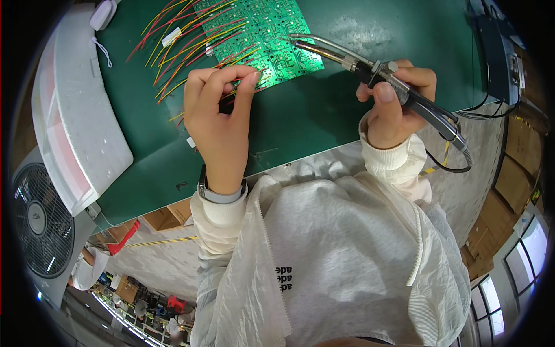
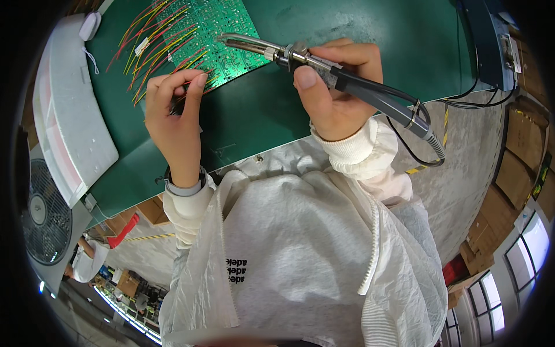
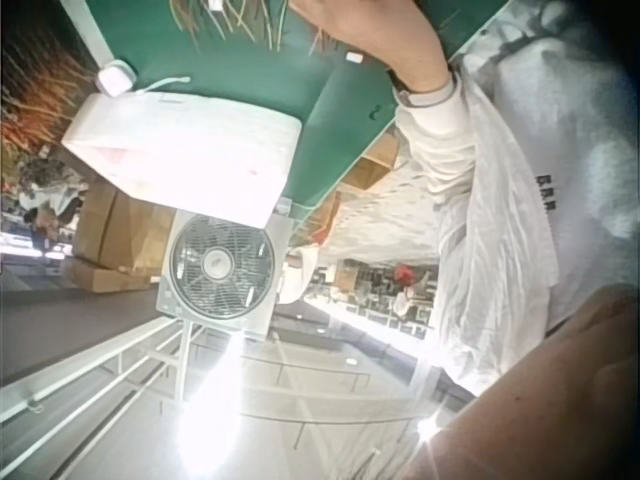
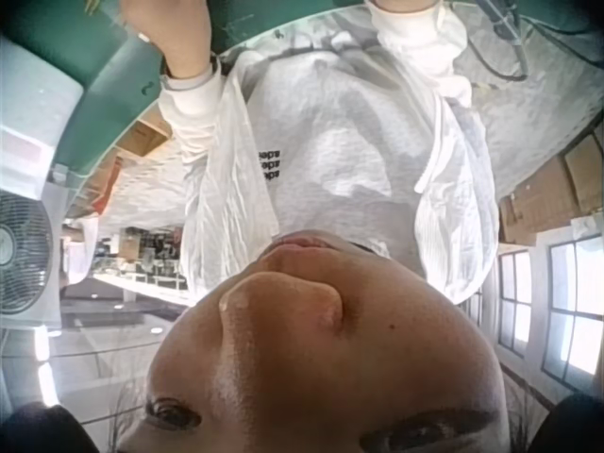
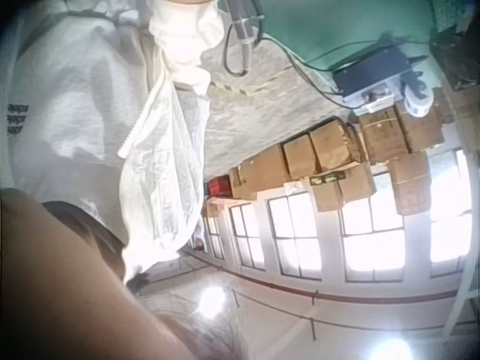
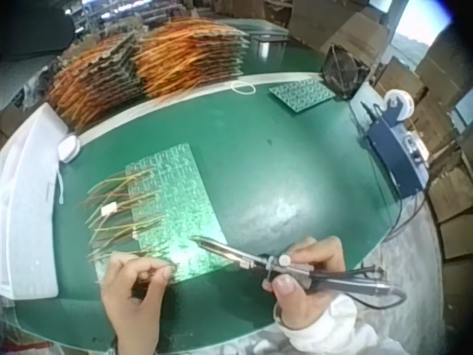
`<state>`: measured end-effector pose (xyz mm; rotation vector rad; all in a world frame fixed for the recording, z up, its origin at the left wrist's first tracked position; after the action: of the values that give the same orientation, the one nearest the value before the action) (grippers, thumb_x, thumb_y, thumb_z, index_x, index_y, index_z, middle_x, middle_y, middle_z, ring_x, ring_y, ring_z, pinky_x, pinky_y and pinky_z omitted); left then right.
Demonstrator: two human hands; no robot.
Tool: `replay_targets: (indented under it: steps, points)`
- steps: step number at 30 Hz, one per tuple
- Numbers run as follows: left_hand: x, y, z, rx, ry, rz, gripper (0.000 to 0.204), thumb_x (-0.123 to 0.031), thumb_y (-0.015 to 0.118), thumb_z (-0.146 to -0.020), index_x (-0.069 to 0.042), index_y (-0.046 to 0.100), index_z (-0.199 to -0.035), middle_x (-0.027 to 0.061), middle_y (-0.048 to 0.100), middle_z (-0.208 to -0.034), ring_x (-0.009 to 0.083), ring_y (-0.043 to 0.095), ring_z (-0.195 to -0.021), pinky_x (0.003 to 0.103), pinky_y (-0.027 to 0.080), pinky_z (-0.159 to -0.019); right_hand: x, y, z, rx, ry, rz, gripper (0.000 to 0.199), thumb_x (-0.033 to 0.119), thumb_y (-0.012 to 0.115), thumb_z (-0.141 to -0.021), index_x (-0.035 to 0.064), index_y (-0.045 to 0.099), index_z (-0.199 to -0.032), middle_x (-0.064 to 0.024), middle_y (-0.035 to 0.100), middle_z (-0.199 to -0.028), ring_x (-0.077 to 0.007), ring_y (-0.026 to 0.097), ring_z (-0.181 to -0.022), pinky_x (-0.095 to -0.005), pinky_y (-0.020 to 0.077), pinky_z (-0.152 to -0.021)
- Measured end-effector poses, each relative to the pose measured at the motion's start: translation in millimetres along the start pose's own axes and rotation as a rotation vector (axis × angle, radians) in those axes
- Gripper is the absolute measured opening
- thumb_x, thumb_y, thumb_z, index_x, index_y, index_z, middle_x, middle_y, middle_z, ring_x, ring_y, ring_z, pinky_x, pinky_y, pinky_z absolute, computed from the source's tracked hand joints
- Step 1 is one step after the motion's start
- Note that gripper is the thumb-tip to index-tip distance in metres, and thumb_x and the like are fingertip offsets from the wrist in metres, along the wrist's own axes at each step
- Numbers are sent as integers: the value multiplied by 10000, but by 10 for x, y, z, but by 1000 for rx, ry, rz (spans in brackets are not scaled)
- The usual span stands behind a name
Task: The person solders wires to a circuit board using a soldering iron, retrieving additional wires from a tray by hand.
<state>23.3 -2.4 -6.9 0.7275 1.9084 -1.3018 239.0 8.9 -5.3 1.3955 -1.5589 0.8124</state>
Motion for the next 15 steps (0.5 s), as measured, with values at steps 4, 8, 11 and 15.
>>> replay_targets:
  steps: [4, 8, 11, 15]
  points:
    - [-30, 28, 0, 41, 73, -42, 91, -64, 650, -670, -76, 597, -743, 13, 487, -719, 144, 449, -656, 246, 366, -590, -10, -22, 76, 29, 73, -72, 314, 110, 653, -689, -5, 419, -864, -105, 536, -692, -99, 484, -561, -205, 396, -516]
    - [-19, 40, -3, 44, 99, -67, 91, -63, 644, -676, -77, 589, -747, 13, 502, -743, 146, 458, -683, 252, 363, -594, 12, 18, 95, 114, 44, -2, 301, 96, 653, -664, -4, 431, -840, -106, 541, -671, -92, 471, -548, -197, 380, -501]
    - [-14, 49, -1, 35, 109, -74, 88, -68, 643, -678, -85, 587, -743, 11, 497, -737, 144, 452, -684, 253, 357, -587, 8, 37, 92, 132, 38, 11, 296, 88, 654, -654, -1, 436, -834, -102, 539, -659, -88, 463, -539, -200, 370, -486]
    - [-34, 44, 9, -9, 113, -62, 88, -72, 648, -675, -101, 590, -735, 1, 477, -712, 142, 439, -663, 251, 343, -576, 2, 53, 91, 148, 57, 23, 301, 87, 659, -646, 3, 437, -830, -94, 534, -648, -84, 455, -534, -207, 363, -477]
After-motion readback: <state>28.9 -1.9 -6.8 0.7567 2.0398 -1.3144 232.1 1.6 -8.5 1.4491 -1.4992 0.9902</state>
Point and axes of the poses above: each hand's wrist, its own z-axis away from the middle knuckle, its own y-axis out of the palm, x = y × z, the point moved 8 cm from there along -z, towards the middle knuckle
